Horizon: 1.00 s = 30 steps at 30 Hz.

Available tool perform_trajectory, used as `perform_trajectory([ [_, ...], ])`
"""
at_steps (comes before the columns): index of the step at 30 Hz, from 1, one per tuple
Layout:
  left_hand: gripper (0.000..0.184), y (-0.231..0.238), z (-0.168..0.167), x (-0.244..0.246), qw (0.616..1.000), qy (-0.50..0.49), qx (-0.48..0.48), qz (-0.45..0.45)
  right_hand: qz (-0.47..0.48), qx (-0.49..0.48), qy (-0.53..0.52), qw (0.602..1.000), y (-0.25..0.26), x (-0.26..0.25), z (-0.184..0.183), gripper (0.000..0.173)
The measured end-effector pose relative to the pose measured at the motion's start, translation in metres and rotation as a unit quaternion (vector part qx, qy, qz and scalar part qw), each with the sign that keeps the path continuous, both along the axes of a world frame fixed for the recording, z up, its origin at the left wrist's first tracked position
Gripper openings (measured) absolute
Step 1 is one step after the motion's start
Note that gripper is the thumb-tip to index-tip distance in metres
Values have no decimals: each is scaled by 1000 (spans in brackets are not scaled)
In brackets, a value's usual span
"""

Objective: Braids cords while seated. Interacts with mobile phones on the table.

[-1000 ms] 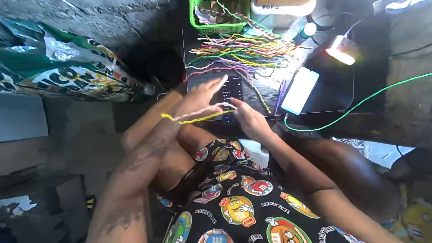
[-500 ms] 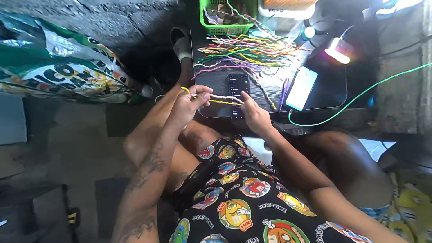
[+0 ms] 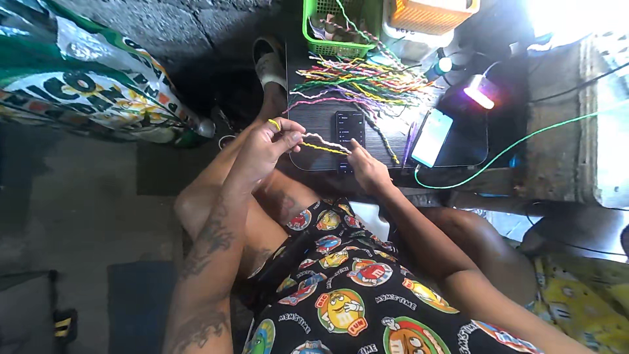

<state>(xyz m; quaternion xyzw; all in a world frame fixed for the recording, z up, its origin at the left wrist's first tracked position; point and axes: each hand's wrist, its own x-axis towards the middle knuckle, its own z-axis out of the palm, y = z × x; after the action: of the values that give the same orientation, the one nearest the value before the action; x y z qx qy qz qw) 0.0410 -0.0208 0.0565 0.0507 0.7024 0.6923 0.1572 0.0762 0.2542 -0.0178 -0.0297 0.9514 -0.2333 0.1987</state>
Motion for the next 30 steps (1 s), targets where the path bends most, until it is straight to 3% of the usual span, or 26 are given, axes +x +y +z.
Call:
perform_trajectory([
  [4,12,-3,5,-1,1000,-7,-18,6,4,-18,80,997,1,10,-2,35],
  [9,35,-4,5,-3,998,-37,-45,-28,16,-46,133,990,5,27,-7,25],
  [14,12,-8,9,2,997,8,-74,-37,35,-116,111,986,0,47,1,32],
  [16,12,-18,9,6,998,12,-47,-28,38,-171,13,985,-3,52,13,30],
  [20,16,-28,5,31,1000,-15,7,9,106,-279,-156,942,1,54,21,39],
  [26,13,-32,-8,71,992,-32,114,-44,43,-305,-14,951,7,38,8,43],
  [29,16,-35,-22,77,967,-49,239,-75,108,-369,14,923,-17,33,7,29],
  [30,16,-35,-25,76,961,-55,263,-70,140,-404,37,903,-30,33,6,31],
])
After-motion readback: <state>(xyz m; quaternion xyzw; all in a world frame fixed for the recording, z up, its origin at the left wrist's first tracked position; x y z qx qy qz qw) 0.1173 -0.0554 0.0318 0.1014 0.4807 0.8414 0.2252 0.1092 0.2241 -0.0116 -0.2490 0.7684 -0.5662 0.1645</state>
